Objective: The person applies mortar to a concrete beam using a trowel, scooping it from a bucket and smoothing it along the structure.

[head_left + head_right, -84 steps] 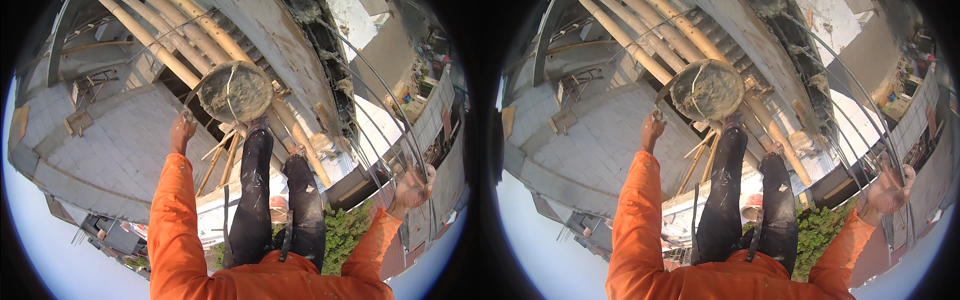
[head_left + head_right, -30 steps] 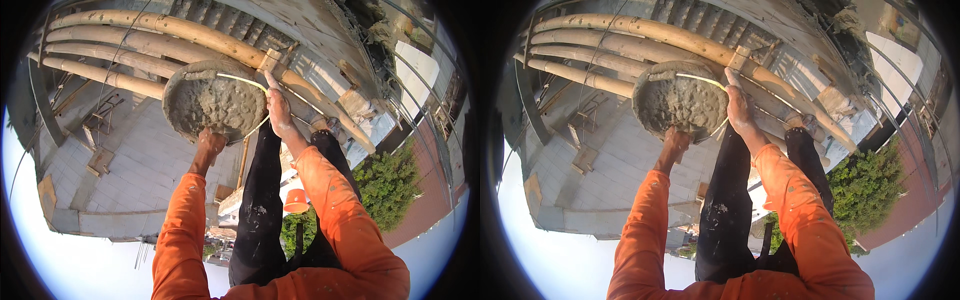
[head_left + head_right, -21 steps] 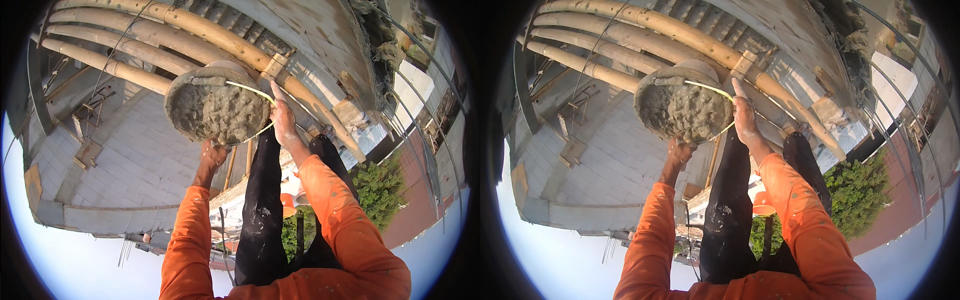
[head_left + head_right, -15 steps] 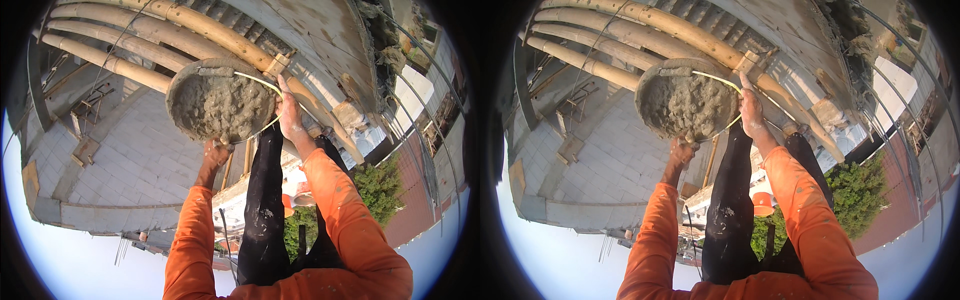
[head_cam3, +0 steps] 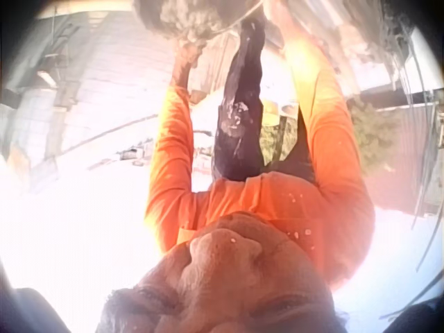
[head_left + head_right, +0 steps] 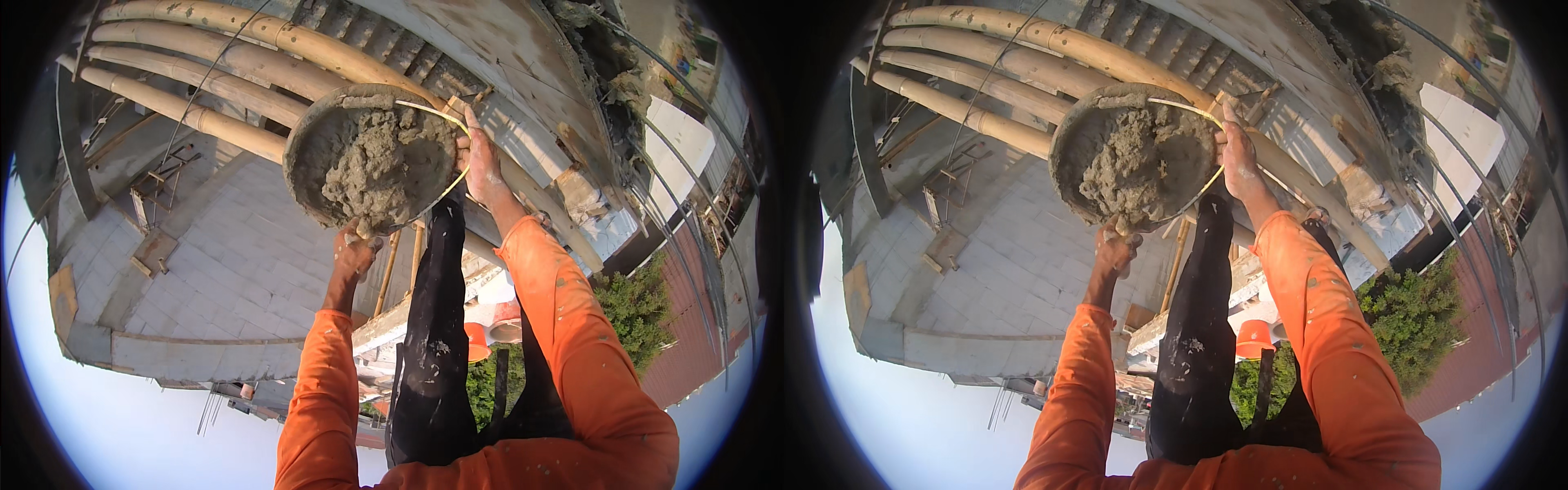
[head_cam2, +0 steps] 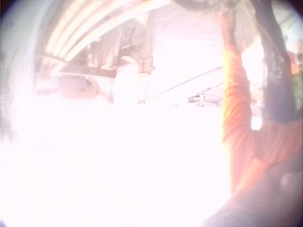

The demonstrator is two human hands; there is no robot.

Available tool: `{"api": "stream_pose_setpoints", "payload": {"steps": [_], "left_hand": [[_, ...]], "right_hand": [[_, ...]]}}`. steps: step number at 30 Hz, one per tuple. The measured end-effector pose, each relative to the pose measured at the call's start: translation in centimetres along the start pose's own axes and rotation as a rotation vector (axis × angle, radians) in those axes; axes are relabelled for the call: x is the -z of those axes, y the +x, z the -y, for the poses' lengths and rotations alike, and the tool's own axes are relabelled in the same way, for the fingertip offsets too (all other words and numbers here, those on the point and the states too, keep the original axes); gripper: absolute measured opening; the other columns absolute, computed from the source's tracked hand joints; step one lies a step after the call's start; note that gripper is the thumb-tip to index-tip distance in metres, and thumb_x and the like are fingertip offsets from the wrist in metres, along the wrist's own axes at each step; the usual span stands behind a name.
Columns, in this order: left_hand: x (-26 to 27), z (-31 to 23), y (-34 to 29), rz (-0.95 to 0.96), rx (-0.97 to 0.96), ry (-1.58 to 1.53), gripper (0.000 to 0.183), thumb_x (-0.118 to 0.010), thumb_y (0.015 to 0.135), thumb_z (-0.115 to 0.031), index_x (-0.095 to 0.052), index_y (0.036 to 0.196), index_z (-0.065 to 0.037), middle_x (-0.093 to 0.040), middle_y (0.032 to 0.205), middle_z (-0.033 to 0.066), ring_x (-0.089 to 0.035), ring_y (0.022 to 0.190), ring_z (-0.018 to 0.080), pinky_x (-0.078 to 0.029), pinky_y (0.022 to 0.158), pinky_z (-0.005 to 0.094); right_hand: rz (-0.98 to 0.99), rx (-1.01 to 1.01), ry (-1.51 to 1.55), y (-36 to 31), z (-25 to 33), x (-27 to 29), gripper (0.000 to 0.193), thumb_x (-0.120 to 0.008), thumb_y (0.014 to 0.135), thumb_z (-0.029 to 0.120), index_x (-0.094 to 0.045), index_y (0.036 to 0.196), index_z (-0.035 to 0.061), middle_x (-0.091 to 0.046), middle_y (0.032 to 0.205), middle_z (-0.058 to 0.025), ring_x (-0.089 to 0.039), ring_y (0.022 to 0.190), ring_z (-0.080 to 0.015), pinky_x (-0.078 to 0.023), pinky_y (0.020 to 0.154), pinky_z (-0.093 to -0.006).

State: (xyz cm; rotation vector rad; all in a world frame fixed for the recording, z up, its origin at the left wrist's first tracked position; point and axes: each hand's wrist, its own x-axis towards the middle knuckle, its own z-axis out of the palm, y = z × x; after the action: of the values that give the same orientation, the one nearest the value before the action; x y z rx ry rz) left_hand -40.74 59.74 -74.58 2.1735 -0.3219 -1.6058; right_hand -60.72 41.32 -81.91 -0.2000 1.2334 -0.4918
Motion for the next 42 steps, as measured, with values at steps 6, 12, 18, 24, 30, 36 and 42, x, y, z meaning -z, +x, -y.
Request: {"api": "stream_pose_setpoints", "payload": {"steps": [6,12,18,24,30,36,42], "left_hand": [[0.6,-2.6,-4.4,-0.128,0.133,0.164,0.012,-0.057,0.073,-0.004,-0.049,0.082,-0.006,-0.048,0.059,-0.0008,-0.046,0.043,0.0100,-0.036,0.036,0.0242],[-1.2,-2.6,-9.5,-0.248,0.223,-0.017,0.016,-0.062,0.066,-0.003,-0.050,0.076,-0.004,-0.049,0.056,0.0024,-0.048,0.046,0.0116,-0.038,0.038,0.0289],[-5.8,-6.3,-16.9,-0.224,0.195,0.171,0.009,-0.057,0.073,-0.003,-0.049,0.076,-0.006,-0.052,0.057,0.0043,-0.049,0.043,0.0137,-0.038,0.037,0.0273],[-12.7,-16.2,-23.9,0.022,0.121,0.119,0.014,-0.062,0.074,-0.009,-0.049,0.075,-0.003,-0.053,0.057,0.0042,-0.051,0.043,0.0139,-0.041,0.041,0.0272],[-21.0,-26.8,-19.8,0.191,0.116,-0.276,0.014,-0.057,0.078,-0.007,-0.050,0.086,0.001,-0.053,0.067,0.0073,-0.054,0.051,0.0157,-0.045,0.041,0.0294],[-23.1,-32.4,-18.7,0.212,0.072,-0.204,0.033,-0.054,0.080,-0.003,-0.043,0.111,0.003,-0.054,0.076,0.0125,-0.054,0.051,0.0174,-0.045,0.041,0.0296],[-22.1,-25.5,-19.8,0.067,-0.430,0.150,0.047,-0.058,0.079,-0.003,-0.041,0.122,0.003,-0.055,0.080,0.0111,-0.055,0.058,0.0152,-0.044,0.043,0.0277]], "right_hand": [[-0.019,-0.005,-0.251,-1.9,2.0,0.2,0.065,-0.039,0.089,0.046,-0.014,0.144,0.0241,-0.046,0.093,-0.0034,-0.042,0.081,-0.0150,-0.038,0.073,-0.0285],[0.037,-0.025,-0.281,-7.8,3.7,6.8,0.074,-0.050,0.085,0.041,-0.017,0.143,0.0093,-0.032,0.137,-0.0177,-0.040,0.117,-0.0234,-0.029,0.098,-0.0327],[-0.130,0.160,-0.411,-17.8,4.1,21.8,0.052,-0.047,0.088,0.025,-0.038,0.131,-0.0017,-0.049,0.122,-0.0183,-0.045,0.110,-0.0228,-0.031,0.097,-0.0297],[-0.307,0.043,-0.515,-29.6,2.9,30.9,0.046,-0.050,0.088,0.019,-0.041,0.129,0.0005,-0.057,0.097,-0.0069,-0.052,0.084,-0.0149,-0.041,0.078,-0.0255],[-0.382,0.025,-0.533,-38.2,-4.3,38.0,0.041,-0.052,0.085,0.016,-0.049,0.123,0.0043,-0.053,0.088,-0.0025,-0.048,0.076,-0.0134,-0.041,0.072,-0.0254],[-0.407,-0.018,-0.269,-40.9,-5.4,35.4,0.053,-0.054,0.083,0.027,-0.043,0.129,0.0037,-0.052,0.093,-0.0030,-0.049,0.079,-0.0137,-0.039,0.065,-0.0270],[-0.353,-0.035,-0.174,-41.2,-2.4,31.7,0.041,-0.054,0.086,0.022,-0.049,0.120,-0.0009,-0.052,0.093,-0.0026,-0.047,0.083,-0.0113,-0.040,0.077,-0.0269]]}}
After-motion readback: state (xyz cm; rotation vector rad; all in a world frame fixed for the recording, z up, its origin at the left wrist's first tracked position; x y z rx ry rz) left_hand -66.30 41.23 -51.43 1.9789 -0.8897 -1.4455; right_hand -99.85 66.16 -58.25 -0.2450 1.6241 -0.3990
